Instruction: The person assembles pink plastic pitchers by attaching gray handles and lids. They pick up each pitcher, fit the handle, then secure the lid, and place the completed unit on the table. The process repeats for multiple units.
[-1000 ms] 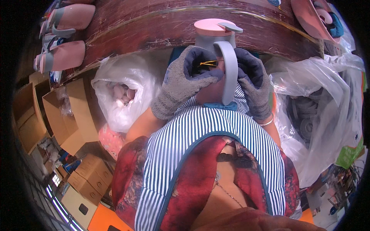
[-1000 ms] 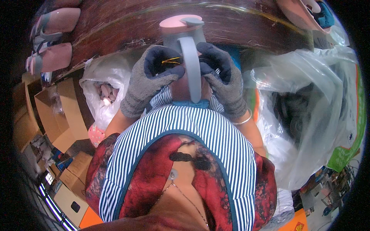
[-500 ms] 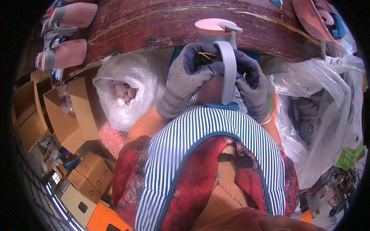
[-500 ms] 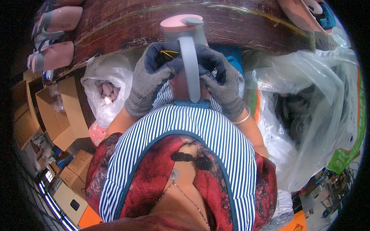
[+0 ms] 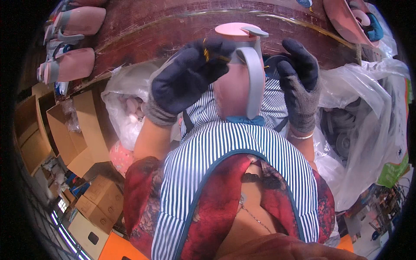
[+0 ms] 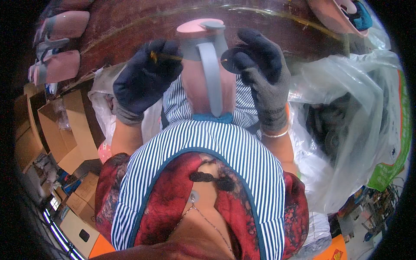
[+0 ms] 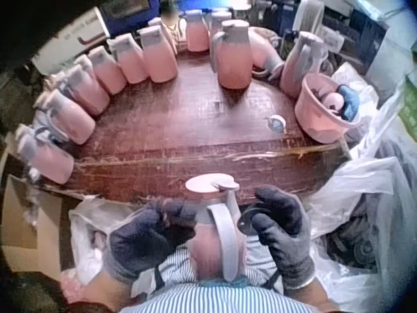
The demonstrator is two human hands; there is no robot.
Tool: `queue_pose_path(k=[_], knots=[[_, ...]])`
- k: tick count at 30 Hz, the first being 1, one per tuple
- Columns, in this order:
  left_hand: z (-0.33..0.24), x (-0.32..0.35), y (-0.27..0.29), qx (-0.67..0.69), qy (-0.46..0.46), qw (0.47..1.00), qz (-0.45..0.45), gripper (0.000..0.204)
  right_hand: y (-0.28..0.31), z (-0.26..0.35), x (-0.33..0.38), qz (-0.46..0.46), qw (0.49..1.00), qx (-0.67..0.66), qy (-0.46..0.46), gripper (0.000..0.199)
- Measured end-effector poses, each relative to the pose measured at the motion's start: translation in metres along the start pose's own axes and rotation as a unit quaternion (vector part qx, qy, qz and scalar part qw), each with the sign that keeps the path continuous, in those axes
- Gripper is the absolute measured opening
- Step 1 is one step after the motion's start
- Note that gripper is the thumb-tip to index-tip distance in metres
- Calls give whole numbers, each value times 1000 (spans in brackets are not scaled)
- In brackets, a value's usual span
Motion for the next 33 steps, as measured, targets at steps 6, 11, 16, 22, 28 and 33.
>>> queue_pose_path(k=[6,11,16,22,28,33], knots=[[-2,-26,-16,-170,-85,978,-85,45,-14,30,-23,102,982,110,111,51],[-1,-39,-26,-498,-17,862,-94,65,-35,52,-20,76,874,347,332,51],[-21,-55,-45,-772,-145,618,31,67,-63,65,-22,62,830,430,351,44],[-21,-86,-42,-641,8,750,164,59,-54,62,-15,43,788,443,425,37],[-56,-72,6,-449,-28,893,-28,43,-44,5,-7,58,859,432,267,36],[-45,-25,45,-415,-337,809,-245,37,-71,7,19,135,827,472,274,52]])
Point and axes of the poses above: each hand's wrist, its own x-axis away from the middle knuckle, its own y-axis out of the back of the hand, z = x × y, the point moved 9 cm from there along -x, towards the middle knuckle, and after that the axes turned 1 degree about z, right-handed, at the moved point
